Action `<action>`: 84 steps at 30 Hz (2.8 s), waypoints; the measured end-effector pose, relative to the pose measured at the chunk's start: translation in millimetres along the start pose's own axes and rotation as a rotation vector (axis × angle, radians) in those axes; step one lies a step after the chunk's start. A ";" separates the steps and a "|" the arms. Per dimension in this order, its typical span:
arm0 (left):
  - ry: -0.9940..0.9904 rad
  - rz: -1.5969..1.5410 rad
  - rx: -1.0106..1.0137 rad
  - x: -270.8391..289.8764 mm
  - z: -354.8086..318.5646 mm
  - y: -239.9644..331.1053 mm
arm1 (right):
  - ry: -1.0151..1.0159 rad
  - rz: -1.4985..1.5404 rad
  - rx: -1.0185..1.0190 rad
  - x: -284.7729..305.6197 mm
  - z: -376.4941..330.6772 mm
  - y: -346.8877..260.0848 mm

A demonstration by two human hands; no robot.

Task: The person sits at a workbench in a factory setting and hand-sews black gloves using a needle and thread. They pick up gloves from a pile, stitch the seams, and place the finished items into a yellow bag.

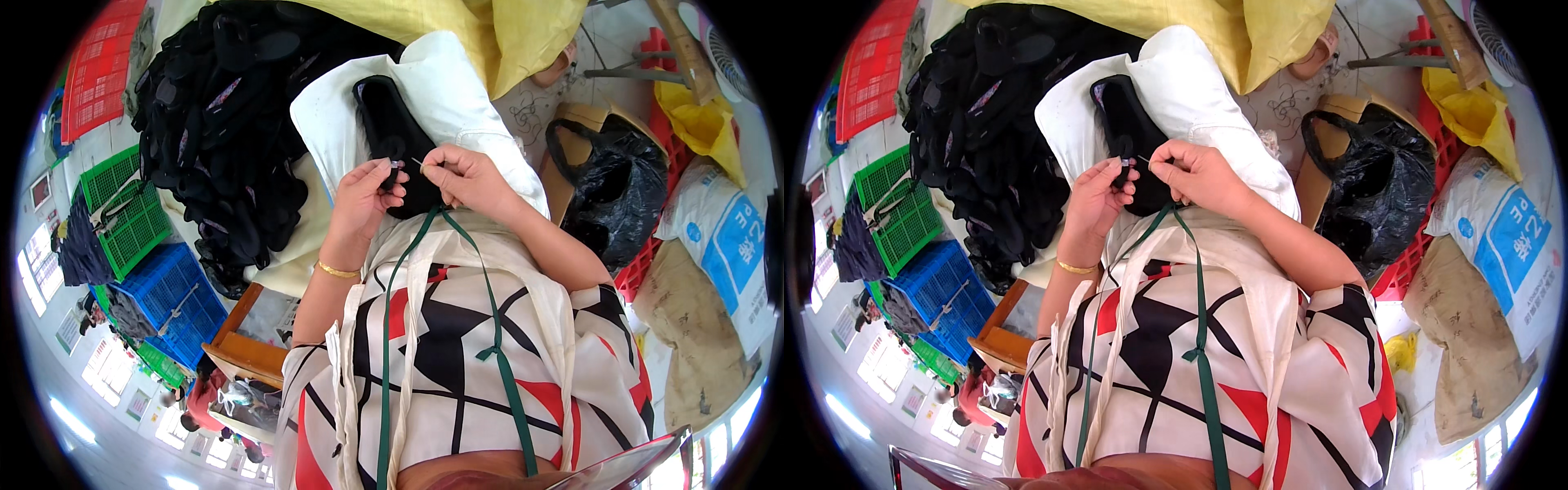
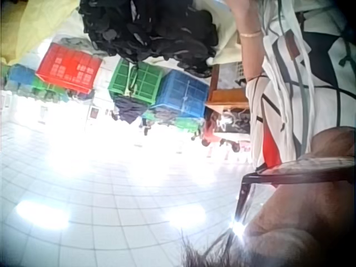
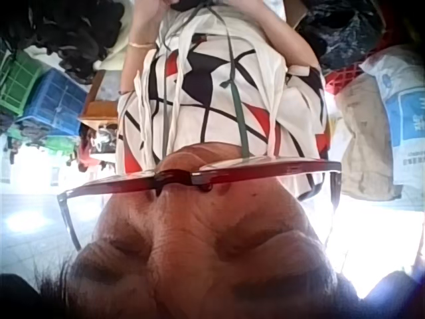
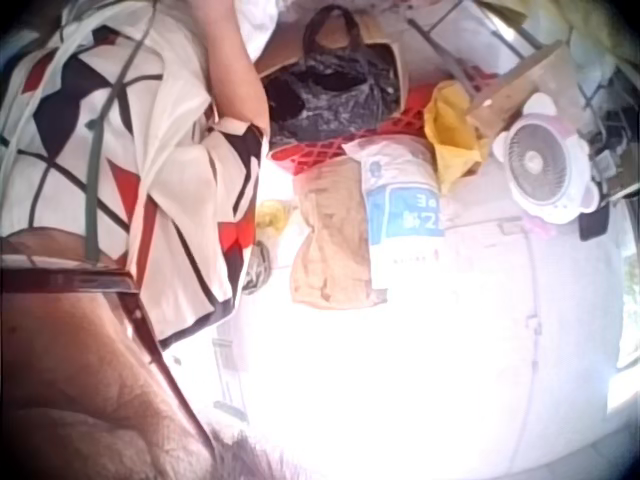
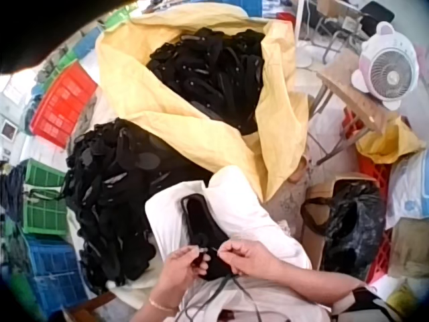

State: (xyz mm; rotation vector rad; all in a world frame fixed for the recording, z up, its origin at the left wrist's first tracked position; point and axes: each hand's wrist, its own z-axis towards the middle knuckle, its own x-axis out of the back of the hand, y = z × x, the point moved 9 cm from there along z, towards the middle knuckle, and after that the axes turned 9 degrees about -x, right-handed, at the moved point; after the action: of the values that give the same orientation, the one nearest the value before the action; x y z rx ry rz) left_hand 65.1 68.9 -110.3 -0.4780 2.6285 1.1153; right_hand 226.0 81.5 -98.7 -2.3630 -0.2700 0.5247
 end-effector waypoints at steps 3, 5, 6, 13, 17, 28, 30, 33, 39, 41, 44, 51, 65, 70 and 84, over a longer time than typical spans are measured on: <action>-0.024 -0.035 0.012 0.5 2.5 -3.2 | 0.070 -0.170 0.107 -6.1 1.4 -5.6; -0.036 -0.057 0.013 1.6 3.6 -5.1 | 0.104 -0.265 0.159 -8.4 2.3 -8.9; -0.041 -0.069 0.013 2.0 3.7 -5.7 | 0.112 -0.292 0.172 -9.4 3.0 -10.4; -0.027 -0.087 0.026 4.9 4.1 -8.5 | 0.129 -0.333 0.206 -12.2 6.2 -12.8; -0.032 -0.098 0.022 5.1 4.3 -9.2 | 0.130 -0.342 0.199 -12.4 6.7 -12.5; 0.035 -0.101 -0.001 3.5 -0.7 -6.4 | 0.125 -0.361 0.217 -11.7 6.9 -15.9; 0.079 -0.100 -0.017 4.3 -2.1 -5.3 | 0.074 -0.291 0.118 -10.5 9.2 -9.2; 0.062 -0.082 -0.047 6.4 -1.1 -9.4 | 0.005 -0.190 -0.006 -10.8 10.6 -1.7; 0.025 -0.049 -0.009 5.3 -0.3 -12.4 | 0.015 -0.169 -0.106 -11.7 15.2 5.8; 0.026 -0.034 0.011 6.7 0.2 -13.7 | 0.030 -0.171 -0.135 -12.6 16.4 7.0; 0.028 -0.023 0.028 7.8 -0.4 -14.3 | 0.033 -0.160 -0.187 -12.4 18.3 13.3; 0.017 -0.016 0.021 8.7 0.8 -14.1 | 0.038 -0.140 -0.176 -15.5 24.1 14.5; -0.046 0.169 -0.096 -1.1 -0.9 -8.9 | 0.129 -0.286 -0.069 -21.4 27.1 -8.1; -0.014 0.363 -0.257 -5.9 -7.9 9.7 | 0.322 -0.819 0.440 -15.8 -1.3 -74.8; -0.031 0.777 -0.584 -17.7 -29.9 28.7 | 0.084 -0.772 0.916 -65.7 -42.5 -92.4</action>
State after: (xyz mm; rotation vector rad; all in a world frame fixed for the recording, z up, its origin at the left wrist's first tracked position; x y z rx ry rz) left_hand 67.3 69.4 -65.3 0.5341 2.4577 2.0977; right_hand 181.3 103.2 11.7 -1.2479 -0.6888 0.1093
